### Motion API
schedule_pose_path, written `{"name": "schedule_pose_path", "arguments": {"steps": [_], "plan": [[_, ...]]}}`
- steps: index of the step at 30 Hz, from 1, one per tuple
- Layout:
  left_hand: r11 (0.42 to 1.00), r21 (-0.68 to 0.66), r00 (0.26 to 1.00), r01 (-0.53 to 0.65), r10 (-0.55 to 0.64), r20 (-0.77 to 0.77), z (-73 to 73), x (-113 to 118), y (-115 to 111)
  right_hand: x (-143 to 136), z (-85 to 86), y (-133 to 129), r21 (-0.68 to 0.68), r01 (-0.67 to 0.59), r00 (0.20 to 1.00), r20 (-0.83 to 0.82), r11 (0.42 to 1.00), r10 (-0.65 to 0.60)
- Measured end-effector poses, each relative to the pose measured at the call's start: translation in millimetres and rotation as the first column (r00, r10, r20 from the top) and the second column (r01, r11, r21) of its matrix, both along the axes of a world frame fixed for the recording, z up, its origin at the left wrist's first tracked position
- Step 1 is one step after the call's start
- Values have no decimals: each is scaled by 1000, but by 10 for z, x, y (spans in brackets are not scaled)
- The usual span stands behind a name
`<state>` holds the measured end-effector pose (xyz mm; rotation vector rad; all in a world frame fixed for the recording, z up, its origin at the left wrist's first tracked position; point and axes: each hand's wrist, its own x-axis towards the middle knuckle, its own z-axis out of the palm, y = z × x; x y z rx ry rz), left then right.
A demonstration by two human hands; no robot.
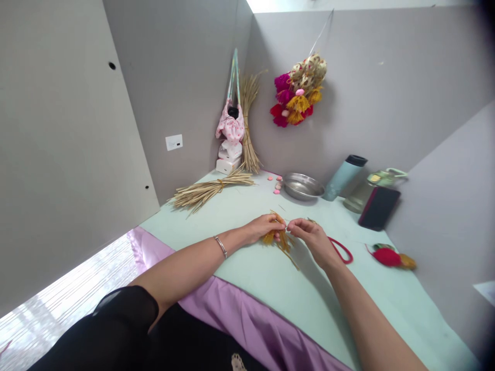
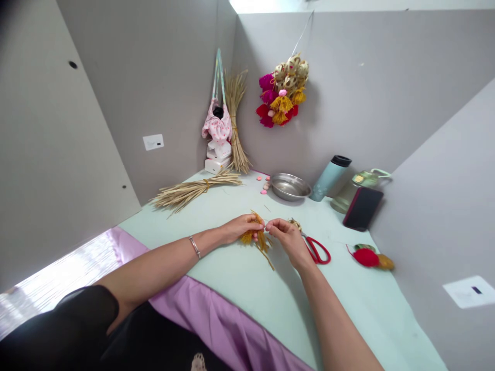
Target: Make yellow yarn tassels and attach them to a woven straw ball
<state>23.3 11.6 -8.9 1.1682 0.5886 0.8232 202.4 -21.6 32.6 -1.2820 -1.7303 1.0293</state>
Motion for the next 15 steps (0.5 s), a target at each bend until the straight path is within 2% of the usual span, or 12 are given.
{"name": "schedule_pose_path", "arguments": {"steps": [15], "plan": [[999,-44,1000,-30,30,-2,55,8,-36,-68,5,-18,-29,20,998,-51,999,-21]]}}
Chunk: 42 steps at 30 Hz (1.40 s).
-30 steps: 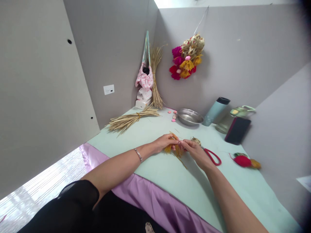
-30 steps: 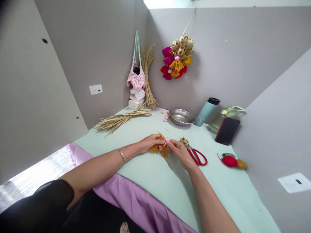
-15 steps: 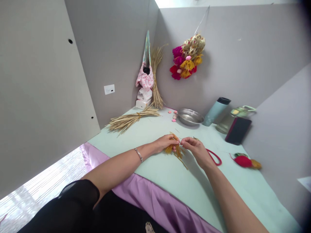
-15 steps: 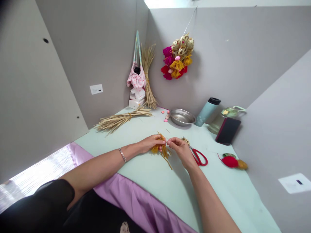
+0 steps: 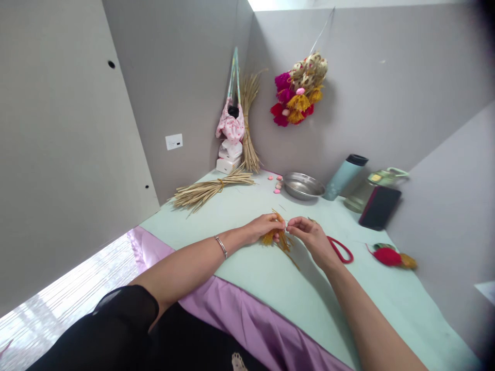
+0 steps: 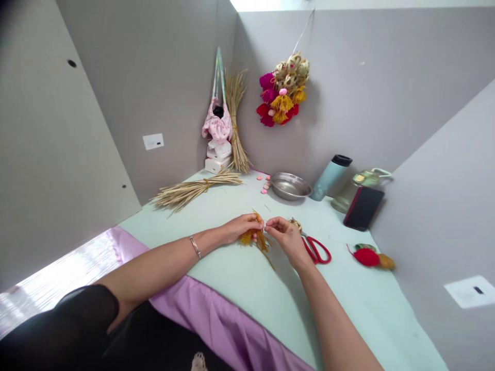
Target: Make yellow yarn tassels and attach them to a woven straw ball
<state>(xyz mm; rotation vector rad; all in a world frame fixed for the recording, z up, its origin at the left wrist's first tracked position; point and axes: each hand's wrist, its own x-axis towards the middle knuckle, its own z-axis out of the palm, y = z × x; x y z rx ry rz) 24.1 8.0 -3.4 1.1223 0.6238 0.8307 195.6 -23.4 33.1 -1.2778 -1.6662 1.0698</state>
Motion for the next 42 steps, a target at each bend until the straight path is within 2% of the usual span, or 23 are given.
{"name": "schedule_pose_path", "arguments": {"steps": [4,8,11,13,17,19,24,28,42], "plan": [[999,-41,1000,-27,27,12,46,-12,-8,56,-98,68,-43,-6,997,73,999,9],[997,-68,998,-41,44,35,75,-13,-16,203,-222,197,-38,118,982,153,992,-111],[998,-62,998,-34,37,46,68,-3,-17,250,-221,214,15,179,972,155,984,-179],[999,-44,999,-26,28,46,53,5,-15,207,-171,157,46,143,979,138,989,-148],[1000,3,999,25,-25,36,20,9,-7,38,-64,2,43,-32,992,122,999,27],[998,21,998,50,-51,31,0,8,1,-8,-48,-25,30,-76,991,115,997,72],[999,21,999,42,-42,16,-47,2,19,50,-94,48,35,-36,996,86,999,33],[999,12,999,39,-39,6,-33,-5,7,92,-113,76,18,-19,996,89,1000,17],[1000,0,999,28,-28,-33,13,-5,-7,42,-49,31,-52,-39,998,55,998,41]]}}
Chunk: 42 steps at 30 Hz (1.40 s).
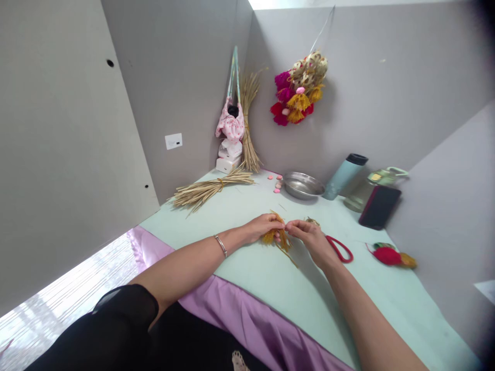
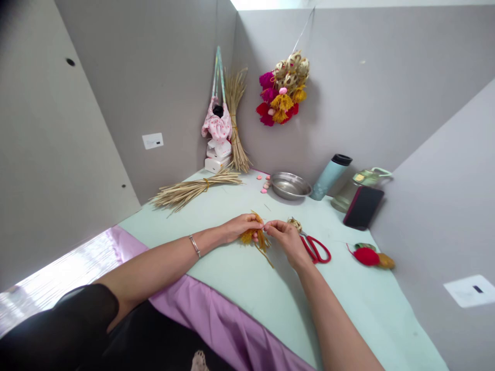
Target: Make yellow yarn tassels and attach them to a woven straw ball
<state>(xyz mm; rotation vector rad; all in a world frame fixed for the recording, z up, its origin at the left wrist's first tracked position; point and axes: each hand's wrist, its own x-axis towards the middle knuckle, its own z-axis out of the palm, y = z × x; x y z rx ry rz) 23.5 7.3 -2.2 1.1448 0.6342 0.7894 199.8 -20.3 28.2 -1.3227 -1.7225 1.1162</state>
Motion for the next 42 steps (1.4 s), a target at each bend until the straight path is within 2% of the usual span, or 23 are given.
{"name": "schedule_pose_path", "arguments": {"steps": [12,27,35,42], "plan": [[1000,-5,1000,-18,18,-24,19,9,-3,-43,53,-38,-22,-25,999,-31,999,24],[1000,15,999,-23,24,-28,-2,14,-20,-7,-42,16,6,-7,999,46,1000,7],[996,-13,996,-93,93,5,60,10,-34,9,-82,29,-19,-11,997,76,1000,13],[999,11,999,-37,37,-3,13,19,-24,26,-83,45,-27,-14,997,75,1000,16]]}}
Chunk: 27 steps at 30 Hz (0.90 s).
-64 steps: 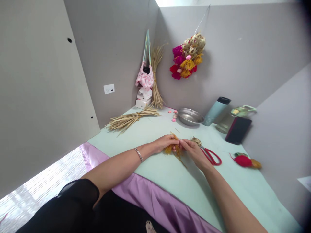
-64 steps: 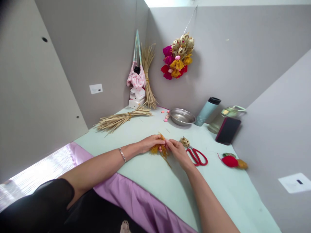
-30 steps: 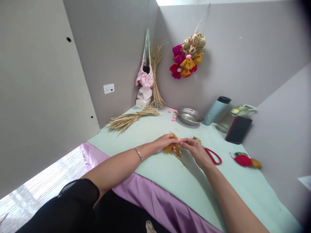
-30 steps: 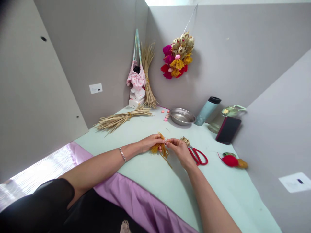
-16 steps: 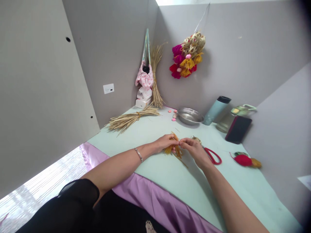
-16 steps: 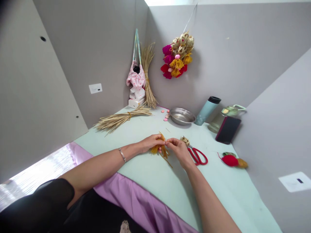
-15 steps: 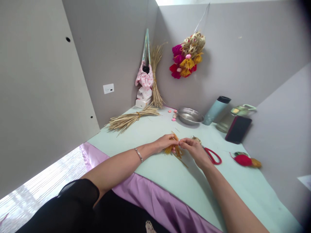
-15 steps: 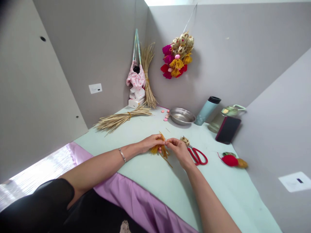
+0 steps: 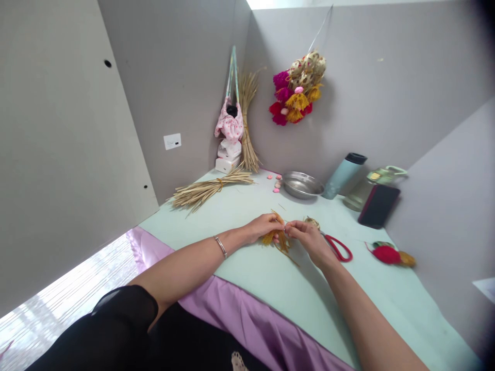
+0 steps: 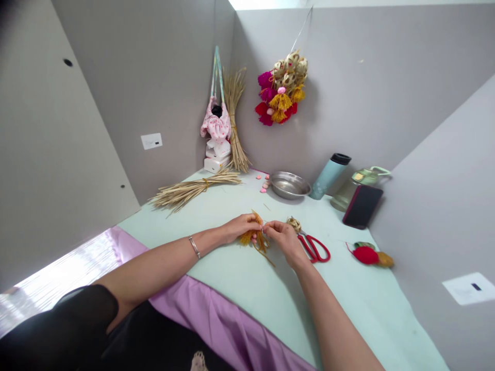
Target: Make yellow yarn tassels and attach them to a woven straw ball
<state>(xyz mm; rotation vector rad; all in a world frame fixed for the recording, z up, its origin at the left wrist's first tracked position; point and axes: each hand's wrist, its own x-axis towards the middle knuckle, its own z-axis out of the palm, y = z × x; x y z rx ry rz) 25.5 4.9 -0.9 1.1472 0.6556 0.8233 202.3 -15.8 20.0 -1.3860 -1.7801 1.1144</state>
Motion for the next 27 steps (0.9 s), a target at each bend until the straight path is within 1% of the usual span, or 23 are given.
{"name": "schedule_pose_path", "arguments": {"steps": [4,8,13,18,24,27], "plan": [[1000,0,1000,3,-3,-21,-23,5,20,-22,12,-14,-11,-3,1000,5,1000,3],[1000,-12,998,23,-23,-56,1,-2,22,-34,13,-21,-15,3,1000,8,1000,-2],[1000,-9,998,30,-30,-47,42,-10,-14,-26,6,-15,-13,14,1000,10,1000,-14],[999,-5,998,42,-42,-46,35,-2,-14,-36,5,-26,-16,19,1000,10,1000,-18],[1000,-18,1000,3,-3,-30,27,-7,12,-56,14,-38,-24,14,1000,11,1000,-14],[1000,-18,999,6,-6,-38,26,-12,14,-58,21,-38,-23,20,1000,9,1000,-20]]}}
